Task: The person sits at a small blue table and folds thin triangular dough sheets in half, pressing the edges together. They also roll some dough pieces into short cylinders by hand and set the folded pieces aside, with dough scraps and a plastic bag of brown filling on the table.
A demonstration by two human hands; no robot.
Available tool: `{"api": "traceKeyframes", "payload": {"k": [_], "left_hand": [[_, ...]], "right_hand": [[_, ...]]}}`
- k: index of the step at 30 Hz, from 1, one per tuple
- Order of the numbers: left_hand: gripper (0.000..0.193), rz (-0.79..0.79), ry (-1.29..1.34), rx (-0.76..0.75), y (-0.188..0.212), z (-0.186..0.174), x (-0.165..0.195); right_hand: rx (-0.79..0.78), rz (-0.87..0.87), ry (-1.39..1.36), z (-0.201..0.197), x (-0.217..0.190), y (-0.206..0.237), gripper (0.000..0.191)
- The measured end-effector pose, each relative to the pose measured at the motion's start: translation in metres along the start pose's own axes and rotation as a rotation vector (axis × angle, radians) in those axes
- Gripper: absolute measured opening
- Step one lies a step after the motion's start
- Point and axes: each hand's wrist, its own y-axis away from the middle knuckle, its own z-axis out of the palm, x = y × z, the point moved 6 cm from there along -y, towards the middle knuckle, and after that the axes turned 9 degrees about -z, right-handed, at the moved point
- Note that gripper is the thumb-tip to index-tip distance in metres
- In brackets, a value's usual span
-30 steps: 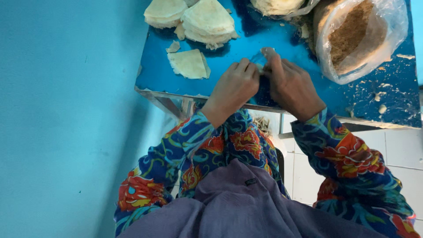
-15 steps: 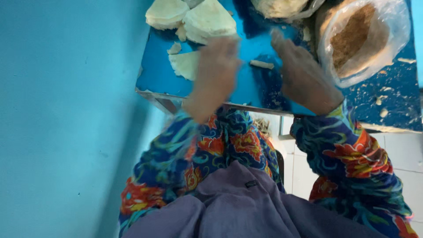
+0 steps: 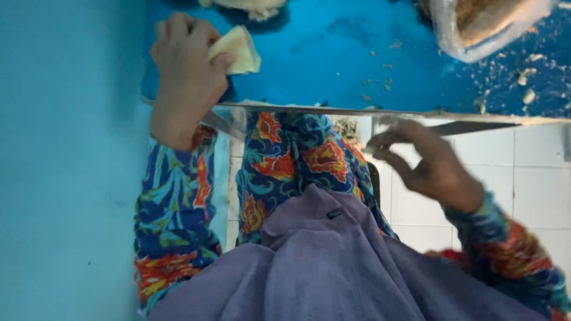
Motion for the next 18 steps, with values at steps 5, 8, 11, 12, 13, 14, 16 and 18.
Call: {"api": "traceKeyframes", "payload": {"k": [5, 8, 11, 12, 13, 14, 16, 18], "left_hand": [[0.039, -0.027, 0.162, -0.030, -0.001, 0.000, 0.011], [0.047, -0.040, 0.157, -0.063, -0.012, -0.014, 0.019], [0.037, -0.051, 0.085, -0.110, -0.020, -0.017, 0.025], [0.033, -0.048, 0.061, -0.075, -0.020, -0.019, 0.027], [0.029, -0.048, 0.039, -0.043, -0.019, -0.020, 0.031], [0.026, -0.085, 0.135, -0.040, -0.018, -0.021, 0.031], [0.019, -0.160, 0.330, -0.033, -0.012, -0.023, 0.034], [0.023, -0.154, 0.465, 0.012, -0.007, -0.029, 0.046]], "right_hand": [[0.087, 0.317, 0.293, 0.046, 0.097, 0.091, 0.038], [0.132, 0.329, 0.409, 0.061, 0.146, 0.121, 0.034], [0.007, 0.409, 0.563, 0.067, 0.164, 0.130, 0.035], [-0.050, 0.433, 0.622, 0.067, 0.159, 0.128, 0.036], [-0.042, 0.366, 0.559, 0.065, 0.144, 0.121, 0.036], [-0.036, 0.300, 0.496, 0.058, 0.124, 0.111, 0.036], [0.009, 0.229, 0.366, 0.038, 0.075, 0.084, 0.030], [0.115, 0.214, 0.238, 0.014, 0.024, 0.050, 0.027]]}}
